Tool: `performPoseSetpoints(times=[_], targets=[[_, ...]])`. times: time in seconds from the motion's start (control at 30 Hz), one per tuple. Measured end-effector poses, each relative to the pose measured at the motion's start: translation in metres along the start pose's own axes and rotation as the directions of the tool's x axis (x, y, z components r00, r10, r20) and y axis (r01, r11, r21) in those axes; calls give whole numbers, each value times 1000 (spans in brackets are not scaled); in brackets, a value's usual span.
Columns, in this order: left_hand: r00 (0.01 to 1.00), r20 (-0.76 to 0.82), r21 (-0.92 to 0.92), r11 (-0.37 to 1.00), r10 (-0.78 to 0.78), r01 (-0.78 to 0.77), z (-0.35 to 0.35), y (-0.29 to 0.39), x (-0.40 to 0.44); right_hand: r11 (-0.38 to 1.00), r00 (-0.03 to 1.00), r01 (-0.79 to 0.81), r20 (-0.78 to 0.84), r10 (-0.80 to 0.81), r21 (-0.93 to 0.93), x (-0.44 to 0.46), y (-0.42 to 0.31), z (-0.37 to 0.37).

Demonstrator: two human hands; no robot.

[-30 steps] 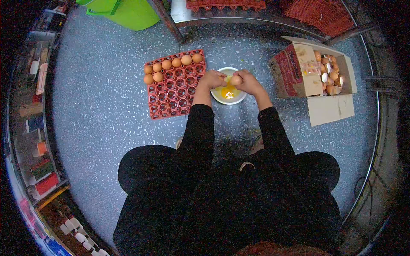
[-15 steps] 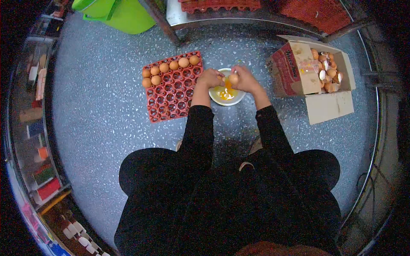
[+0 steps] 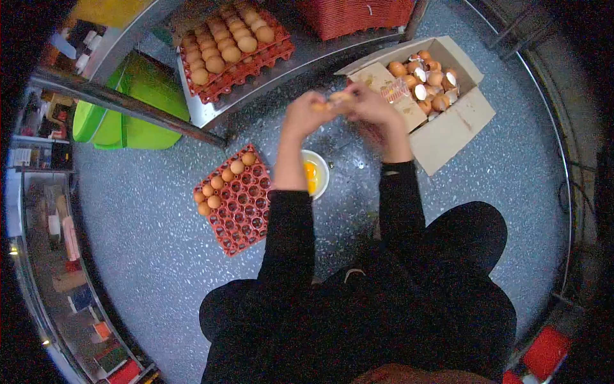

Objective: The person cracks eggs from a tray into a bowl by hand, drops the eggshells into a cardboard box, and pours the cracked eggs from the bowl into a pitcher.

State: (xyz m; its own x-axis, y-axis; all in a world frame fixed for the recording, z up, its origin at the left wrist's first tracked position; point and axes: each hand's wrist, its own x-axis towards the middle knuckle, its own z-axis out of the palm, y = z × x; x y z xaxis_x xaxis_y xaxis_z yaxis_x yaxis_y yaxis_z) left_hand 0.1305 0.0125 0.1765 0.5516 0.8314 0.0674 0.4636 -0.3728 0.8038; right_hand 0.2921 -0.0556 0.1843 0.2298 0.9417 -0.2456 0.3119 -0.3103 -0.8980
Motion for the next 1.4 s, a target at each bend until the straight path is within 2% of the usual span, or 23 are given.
performPoseSetpoints(times=[0.03,0.1,0.13,0.17,0.23,0.3,0.33,0.43,0.5,0.57,0.6,0.67,0.7,0.77,0.8,0.83,0.9,0.97,1.03,1.1,1.13,1.23,1.4], targets=[[1000,9,-38,999,24,-23,17,21,18,994,975,61,-218,-41,87,-36,-38,-21],[997,-2,-101,992,77,-77,51,70,45,985,917,49,-383,-110,-166,-19,-4,-81],[994,-21,-125,987,103,-105,67,96,54,970,815,84,-545,-198,-228,-12,18,-104],[986,42,-173,973,159,-150,89,108,67,967,814,87,-543,-208,-240,-16,17,-116],[968,125,-159,968,217,-196,121,126,83,939,630,-174,-767,-125,-296,-27,11,-135],[973,132,-85,980,191,-181,136,137,87,944,586,-158,-798,-145,-288,-26,28,-148],[981,74,-253,955,180,-156,139,134,86,953,546,-144,-824,-149,-268,-20,39,-149],[995,-90,-480,877,-35,-12,125,122,71,965,813,-199,-579,66,-170,-29,11,-129],[960,-184,-563,823,-212,74,102,103,52,959,930,-161,-290,226,231,-33,-19,-86],[892,-124,-742,638,-434,207,82,82,35,990,976,-54,-204,80,130,-4,-3,-42],[813,-323,-742,663,-484,100,86,61,34,993,989,19,-146,-1,117,1,-4,-18],[792,-290,-781,611,-537,128,71,23,14,976,993,114,-24,-112,184,6,-11,33],[783,-245,-819,554,-572,148,60,3,2,990,993,114,-6,-114,88,27,15,55],[753,-48,-752,520,-657,405,38,-47,-17,999,998,18,55,-21,48,24,10,100],[711,-147,-697,582,-688,419,27,-69,-26,960,983,-82,180,34,267,23,22,117],[666,-246,-544,669,-704,506,6,-78,-38,866,949,-206,310,63,455,12,19,131],[579,-441,-91,676,-685,731,-47,-88,-66,786,923,-318,361,131,530,7,39,154],[378,-632,-158,589,-677,792,-74,-122,-100,687,891,-421,410,193,592,8,66,172],[288,-775,44,406,-562,913,-78,-202,-132,839,763,-452,619,187,303,12,87,174],[111,-854,24,175,-509,984,-84,-224,-155,849,742,-469,629,230,243,3,83,173],[182,-813,10,300,-554,954,-89,-214,-165,846,760,-479,593,266,235,-2,81,173],[249,-824,130,257,-508,957,-87,-264,-176,847,774,-495,540,330,192,-3,80,169],[263,-872,154,280,-413,948,-90,-269,-181,857,811,-475,477,339,201,-7,81,164]])
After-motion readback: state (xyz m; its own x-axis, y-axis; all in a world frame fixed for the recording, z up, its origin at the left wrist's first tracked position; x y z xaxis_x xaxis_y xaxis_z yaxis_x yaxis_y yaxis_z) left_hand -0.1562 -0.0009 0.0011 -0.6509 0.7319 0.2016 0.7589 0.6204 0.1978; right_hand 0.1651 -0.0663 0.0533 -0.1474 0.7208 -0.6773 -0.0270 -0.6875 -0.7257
